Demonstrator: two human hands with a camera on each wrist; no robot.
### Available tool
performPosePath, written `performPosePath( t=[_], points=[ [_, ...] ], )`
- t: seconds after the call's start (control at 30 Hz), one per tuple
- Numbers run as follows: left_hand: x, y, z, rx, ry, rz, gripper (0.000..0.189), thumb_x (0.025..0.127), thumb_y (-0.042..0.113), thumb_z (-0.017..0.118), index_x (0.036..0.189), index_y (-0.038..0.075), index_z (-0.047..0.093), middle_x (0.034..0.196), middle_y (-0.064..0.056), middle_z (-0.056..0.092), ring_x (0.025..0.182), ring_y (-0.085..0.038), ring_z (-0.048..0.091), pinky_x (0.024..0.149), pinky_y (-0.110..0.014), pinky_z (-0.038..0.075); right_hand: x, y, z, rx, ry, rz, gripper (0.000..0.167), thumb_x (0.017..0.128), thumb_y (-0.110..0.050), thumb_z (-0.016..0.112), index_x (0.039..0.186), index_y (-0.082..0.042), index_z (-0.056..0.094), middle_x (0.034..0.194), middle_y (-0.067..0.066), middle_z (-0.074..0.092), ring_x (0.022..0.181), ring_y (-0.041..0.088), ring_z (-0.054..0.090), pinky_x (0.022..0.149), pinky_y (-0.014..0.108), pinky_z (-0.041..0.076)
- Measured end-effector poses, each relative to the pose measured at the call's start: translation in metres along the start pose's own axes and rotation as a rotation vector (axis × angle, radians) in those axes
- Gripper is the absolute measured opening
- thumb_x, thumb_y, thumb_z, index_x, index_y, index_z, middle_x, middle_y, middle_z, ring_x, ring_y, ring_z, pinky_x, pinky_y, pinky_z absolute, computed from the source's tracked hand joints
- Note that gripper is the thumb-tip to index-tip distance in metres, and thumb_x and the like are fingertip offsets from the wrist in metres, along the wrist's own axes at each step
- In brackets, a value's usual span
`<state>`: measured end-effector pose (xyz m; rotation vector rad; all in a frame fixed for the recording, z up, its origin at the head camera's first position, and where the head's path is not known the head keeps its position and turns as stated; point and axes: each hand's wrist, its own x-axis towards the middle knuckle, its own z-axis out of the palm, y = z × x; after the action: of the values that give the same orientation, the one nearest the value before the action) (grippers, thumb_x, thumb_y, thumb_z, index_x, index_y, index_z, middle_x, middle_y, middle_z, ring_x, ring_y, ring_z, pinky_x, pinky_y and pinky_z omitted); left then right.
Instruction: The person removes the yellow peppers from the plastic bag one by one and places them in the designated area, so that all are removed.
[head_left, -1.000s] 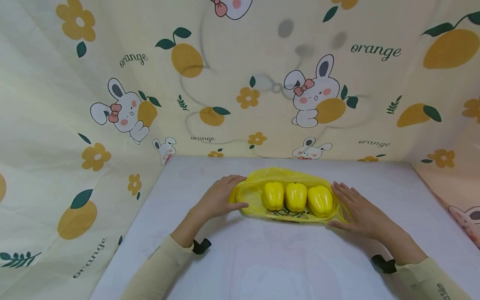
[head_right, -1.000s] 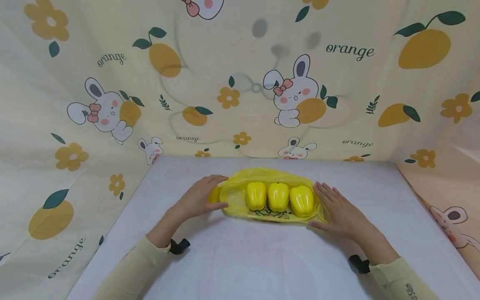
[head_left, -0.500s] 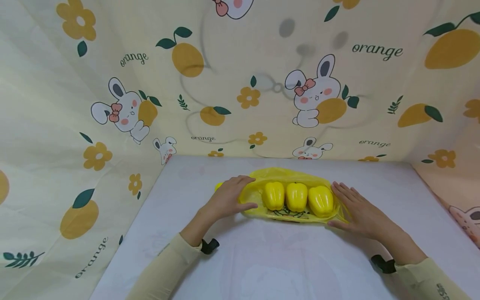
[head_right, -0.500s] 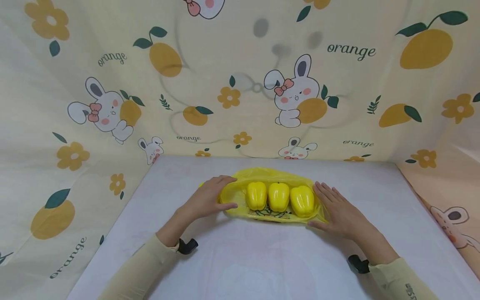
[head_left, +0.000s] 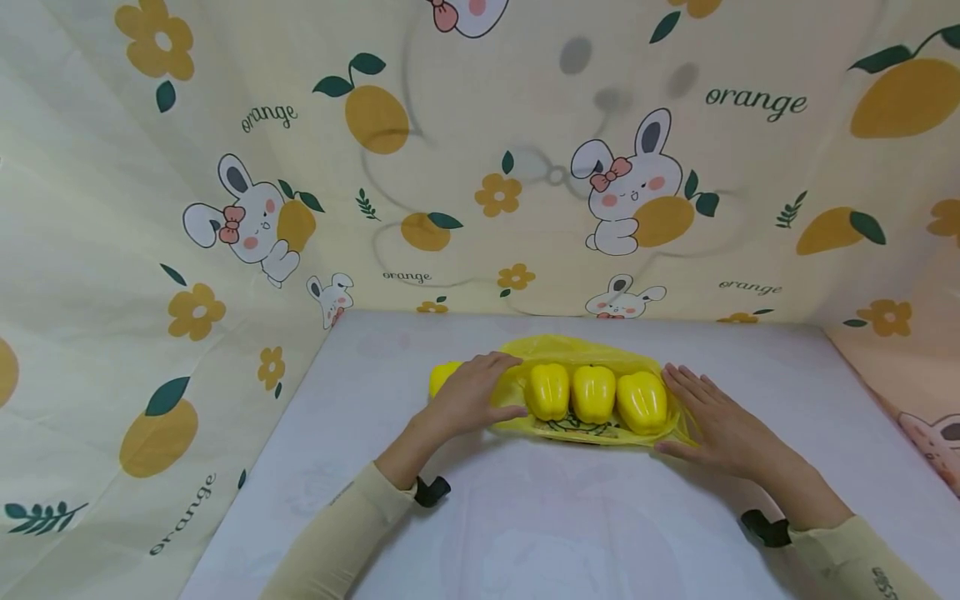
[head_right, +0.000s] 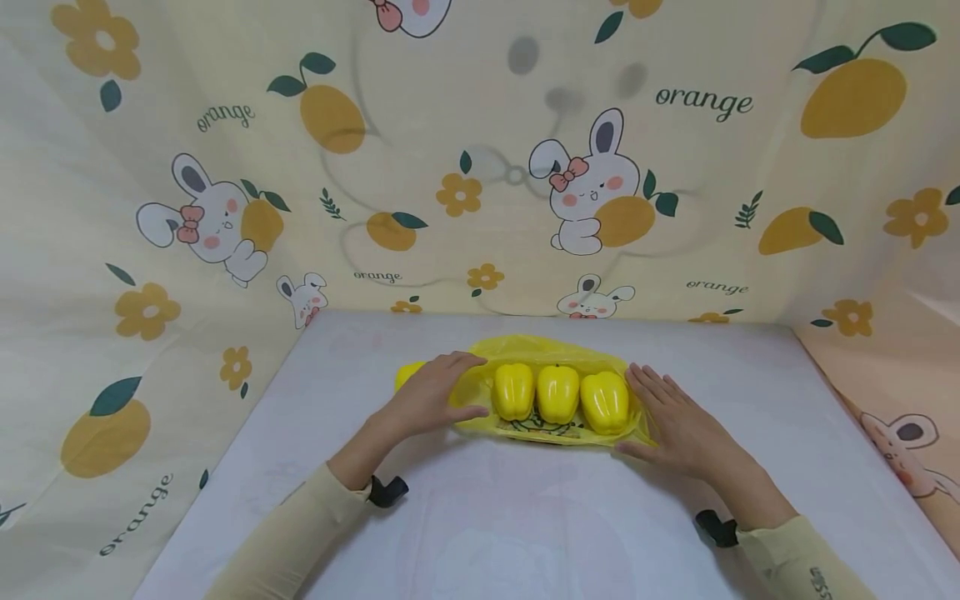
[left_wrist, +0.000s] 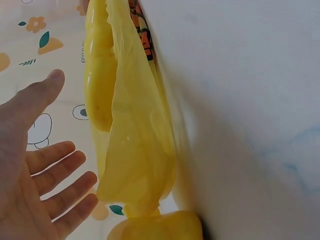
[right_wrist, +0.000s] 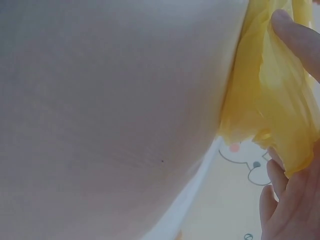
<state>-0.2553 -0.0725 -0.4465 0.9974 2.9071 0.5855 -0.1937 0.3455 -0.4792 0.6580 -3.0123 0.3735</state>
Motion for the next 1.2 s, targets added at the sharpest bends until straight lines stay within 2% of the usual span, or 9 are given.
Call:
performPosePath(
  t=[0.57,0.93,1.2],
  points=[
    [0.016,0.01,0.008,0.06,-0.011,-0.014,0.082,0.093,0.062,0.077,0.158,0.017,0.052,0.16,-0.003,0.054,0.145,-0.027,0.052,0.122,-0.047,0.043,0.001,0.0,0.0,-0.009,0.002,-0.002,0.12,0.088,-0.071,0.075,0.17,-0.002,0.021,0.175,0.023,0.023,0.159,0.048,0.023,0.135,0.051,0.004],
    [0.025,0.011,0.015,0.118,-0.027,-0.031,0.087,0.092,0.068,0.075,0.16,0.019,0.05,0.161,-0.003,0.052,0.148,-0.026,0.049,0.124,-0.048,0.041,0.001,0.0,0.0,-0.007,-0.001,-0.006,0.12,0.088,-0.072,0.075,0.17,-0.002,0.021,0.175,0.023,0.023,0.16,0.047,0.023,0.135,0.046,0.0],
    [0.029,0.014,0.017,0.138,-0.045,-0.037,0.092,0.09,0.07,0.075,0.161,0.018,0.049,0.162,-0.004,0.052,0.148,-0.028,0.049,0.124,-0.048,0.041,0.001,0.001,0.002,-0.006,-0.002,0.001,0.121,0.088,-0.072,0.075,0.17,-0.002,0.021,0.176,0.023,0.022,0.16,0.048,0.023,0.135,0.051,0.004]
  ],
)
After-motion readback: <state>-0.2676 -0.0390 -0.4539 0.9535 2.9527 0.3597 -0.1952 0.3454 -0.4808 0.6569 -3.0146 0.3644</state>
